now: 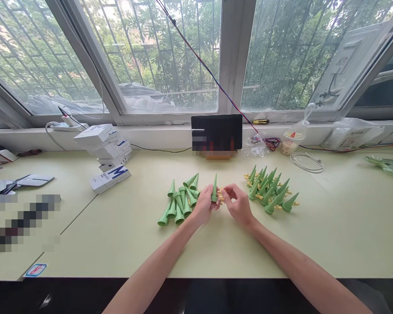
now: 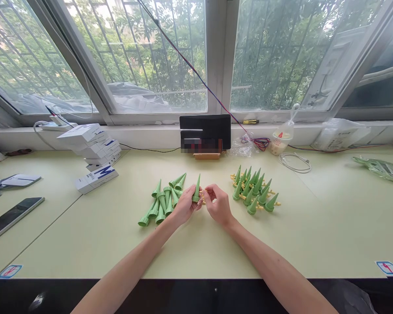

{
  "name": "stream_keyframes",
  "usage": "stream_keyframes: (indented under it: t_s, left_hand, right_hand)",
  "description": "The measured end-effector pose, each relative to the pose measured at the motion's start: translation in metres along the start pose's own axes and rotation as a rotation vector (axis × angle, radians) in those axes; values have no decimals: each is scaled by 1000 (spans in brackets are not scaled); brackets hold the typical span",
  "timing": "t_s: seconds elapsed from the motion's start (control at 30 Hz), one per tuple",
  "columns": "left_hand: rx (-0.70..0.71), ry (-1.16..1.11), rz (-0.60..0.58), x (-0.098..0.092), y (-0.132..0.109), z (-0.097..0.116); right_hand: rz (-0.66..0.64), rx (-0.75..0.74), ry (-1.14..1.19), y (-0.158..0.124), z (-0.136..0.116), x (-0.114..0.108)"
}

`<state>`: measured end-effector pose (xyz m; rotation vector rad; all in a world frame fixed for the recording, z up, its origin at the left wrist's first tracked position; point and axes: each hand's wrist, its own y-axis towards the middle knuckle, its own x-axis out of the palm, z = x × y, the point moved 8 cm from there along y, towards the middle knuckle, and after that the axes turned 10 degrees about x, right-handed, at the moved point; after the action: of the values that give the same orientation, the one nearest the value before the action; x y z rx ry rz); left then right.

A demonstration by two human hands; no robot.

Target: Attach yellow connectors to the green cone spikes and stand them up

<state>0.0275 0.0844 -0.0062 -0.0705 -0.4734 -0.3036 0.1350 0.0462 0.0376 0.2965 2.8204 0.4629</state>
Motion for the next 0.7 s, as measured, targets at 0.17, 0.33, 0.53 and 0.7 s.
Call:
stream_keyframes:
  t_s: [0.17,0.33,0.53,0.7]
  left_hand:
    - [-1,59,42,-4,-1,2]
    - [58,68,41,-5,2,6]
    - [94,69,60,-9,4,6]
    - [72,61,76,-11,4,4]
  right_hand:
    - [21,-15,-31,0,0,-1]
    - [24,-3,-44,1,2,-1]
    - [20,-13,-28,0,2,-1]
    - [15,-25,-27,0,1,0]
